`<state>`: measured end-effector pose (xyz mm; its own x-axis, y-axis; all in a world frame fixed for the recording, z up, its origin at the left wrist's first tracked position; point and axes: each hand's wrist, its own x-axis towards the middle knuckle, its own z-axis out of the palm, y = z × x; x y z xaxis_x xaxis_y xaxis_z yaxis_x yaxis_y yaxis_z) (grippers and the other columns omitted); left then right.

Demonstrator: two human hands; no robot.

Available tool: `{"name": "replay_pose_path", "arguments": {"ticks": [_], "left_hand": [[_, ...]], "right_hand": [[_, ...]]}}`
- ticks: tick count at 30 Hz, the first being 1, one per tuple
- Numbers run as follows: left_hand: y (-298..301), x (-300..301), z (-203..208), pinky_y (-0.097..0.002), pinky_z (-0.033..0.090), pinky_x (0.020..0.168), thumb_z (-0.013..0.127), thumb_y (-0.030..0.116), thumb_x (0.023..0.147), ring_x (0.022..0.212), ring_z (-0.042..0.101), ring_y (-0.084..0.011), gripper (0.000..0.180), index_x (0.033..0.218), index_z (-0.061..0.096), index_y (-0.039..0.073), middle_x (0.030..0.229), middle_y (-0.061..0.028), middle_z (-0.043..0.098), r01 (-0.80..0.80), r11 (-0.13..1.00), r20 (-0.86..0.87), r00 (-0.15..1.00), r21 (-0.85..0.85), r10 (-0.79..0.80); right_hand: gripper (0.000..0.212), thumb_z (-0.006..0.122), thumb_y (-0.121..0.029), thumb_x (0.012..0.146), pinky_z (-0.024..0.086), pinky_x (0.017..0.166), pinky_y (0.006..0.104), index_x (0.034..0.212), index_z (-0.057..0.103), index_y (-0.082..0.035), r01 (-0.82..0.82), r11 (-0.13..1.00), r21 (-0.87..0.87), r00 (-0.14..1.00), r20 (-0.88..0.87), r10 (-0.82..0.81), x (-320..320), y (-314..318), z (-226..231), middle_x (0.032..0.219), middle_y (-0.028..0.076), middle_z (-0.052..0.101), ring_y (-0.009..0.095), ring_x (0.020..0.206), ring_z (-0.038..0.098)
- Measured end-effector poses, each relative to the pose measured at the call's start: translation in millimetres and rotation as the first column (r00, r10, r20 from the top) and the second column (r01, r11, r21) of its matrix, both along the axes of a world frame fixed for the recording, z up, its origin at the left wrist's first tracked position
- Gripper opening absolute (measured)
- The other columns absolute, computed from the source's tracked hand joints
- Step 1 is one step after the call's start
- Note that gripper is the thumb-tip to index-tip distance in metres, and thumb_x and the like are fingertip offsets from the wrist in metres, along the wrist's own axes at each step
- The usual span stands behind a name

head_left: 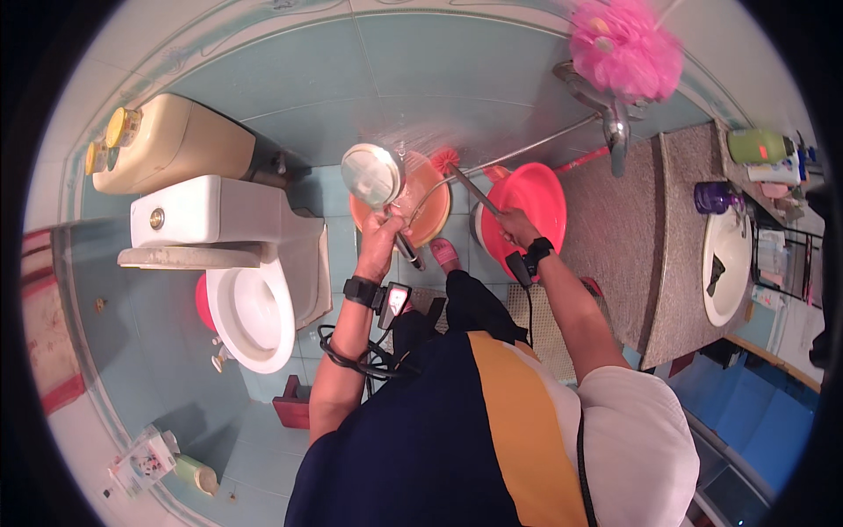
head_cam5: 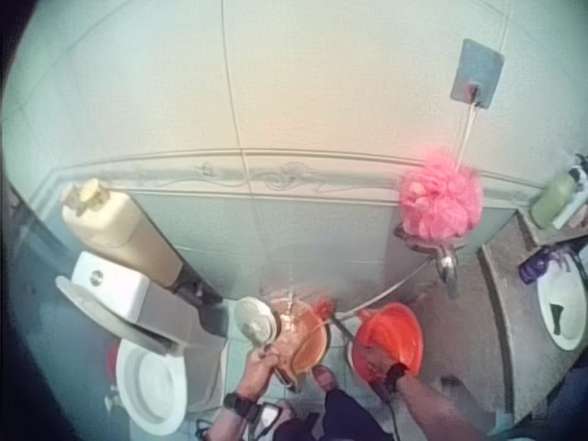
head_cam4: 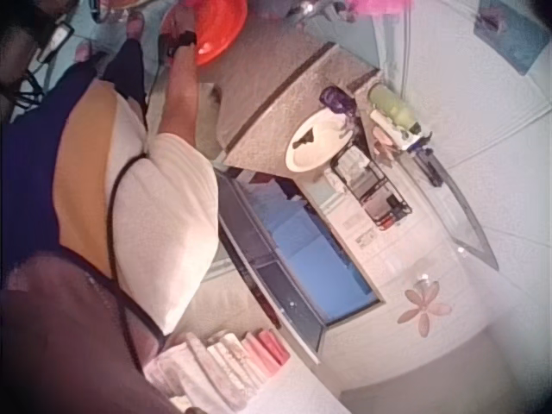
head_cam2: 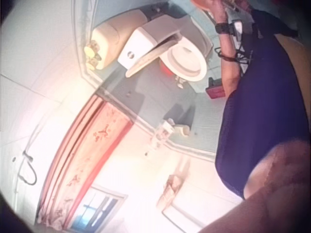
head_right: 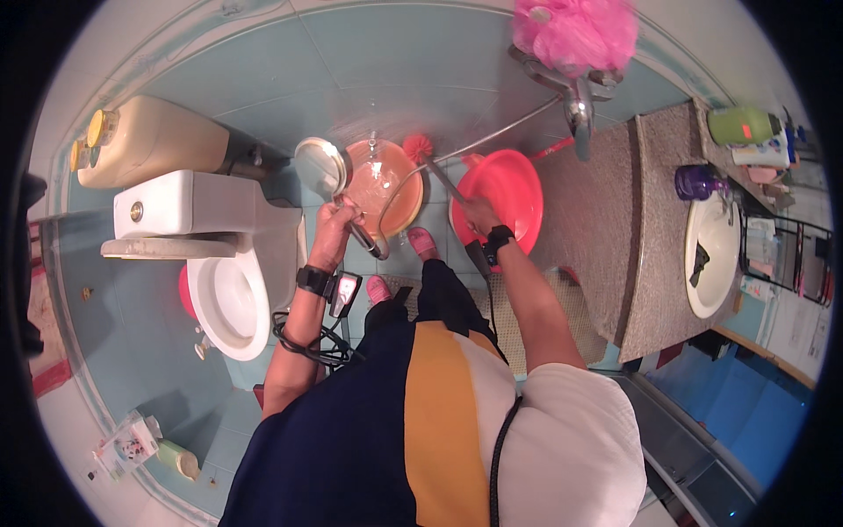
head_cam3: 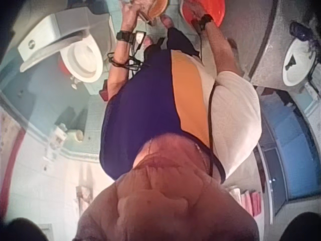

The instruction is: The person wipes the sink and toilet tank with a cloth, scrubs the toilet bowl with a brush, and rinses the brush and floor using a handheld shower head. They then rinse the cloth in the sink and wring it out.

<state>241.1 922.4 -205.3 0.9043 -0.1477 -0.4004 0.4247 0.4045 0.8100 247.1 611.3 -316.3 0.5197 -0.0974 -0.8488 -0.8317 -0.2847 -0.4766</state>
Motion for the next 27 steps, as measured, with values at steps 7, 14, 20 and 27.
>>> {"name": "replay_pose_path", "arguments": {"ticks": [7, 14, 20, 27], "left_hand": [[23.6, -0.5, -4.6, -0.029, 0.045, 0.066, 0.053, 0.003, 0.079, 0.064, 0.054, -0.0157, 0.002, 0.078, 0.051, 0.004, 0.066, -0.0059, 0.055, -0.141, 0.99, -0.016, 0.99, -0.018, 0.141], [62.0, 7.3, 13.1, -0.0306, 0.044, 0.068, 0.053, 0.004, 0.079, 0.064, 0.053, -0.0173, 0.006, 0.074, 0.051, 0.002, 0.066, -0.0072, 0.054, -0.198, 0.976, 0.078, 0.976, -0.088, 0.205], [106.7, -23.4, 15.3, -0.03, 0.045, 0.067, 0.056, 0.003, 0.078, 0.063, 0.054, -0.0162, 0.004, 0.075, 0.053, 0.002, 0.066, -0.0063, 0.055, -0.351, 0.933, 0.099, 0.928, -0.084, 0.358], [141.9, -87.4, -0.1, -0.0301, 0.046, 0.066, 0.053, 0.001, 0.078, 0.064, 0.054, -0.0152, 0.002, 0.077, 0.053, 0.002, 0.068, -0.0054, 0.055, -0.528, 0.847, 0.052, 0.846, -0.055, 0.531]], "right_hand": [[0.021, 0.049, -0.025, 0.092, 0.029, 0.033, 0.0266, 0.093, 0.056, -0.005, -0.16, 0.987, -0.023, 0.981, 0.107, 0.162, 0.4, -28.9, 55.0, 0.053, 0.0, 0.044, 0.01, 0.037, 0.038], [0.029, 0.052, -0.017, 0.093, 0.026, 0.033, 0.019, 0.119, 0.054, -0.005, -0.075, 0.997, -0.029, 0.942, 0.325, 0.08, -78.3, -48.1, 217.8, 0.06, -0.002, 0.051, 0.003, 0.037, 0.036], [0.031, 0.051, -0.017, 0.093, 0.027, 0.035, 0.0165, 0.122, 0.052, -0.005, -0.182, 0.978, 0.101, 0.876, 0.467, 0.115, -74.9, 7.1, 264.2, 0.063, -0.002, 0.051, 0.002, 0.039, 0.037], [0.03, 0.055, -0.022, 0.092, 0.029, 0.035, 0.0198, 0.117, 0.055, -0.006, -0.386, 0.921, 0.062, 0.842, 0.431, 0.324, 38.5, 117.6, 140.4, 0.062, -0.001, 0.051, 0.004, 0.039, 0.038]]}}
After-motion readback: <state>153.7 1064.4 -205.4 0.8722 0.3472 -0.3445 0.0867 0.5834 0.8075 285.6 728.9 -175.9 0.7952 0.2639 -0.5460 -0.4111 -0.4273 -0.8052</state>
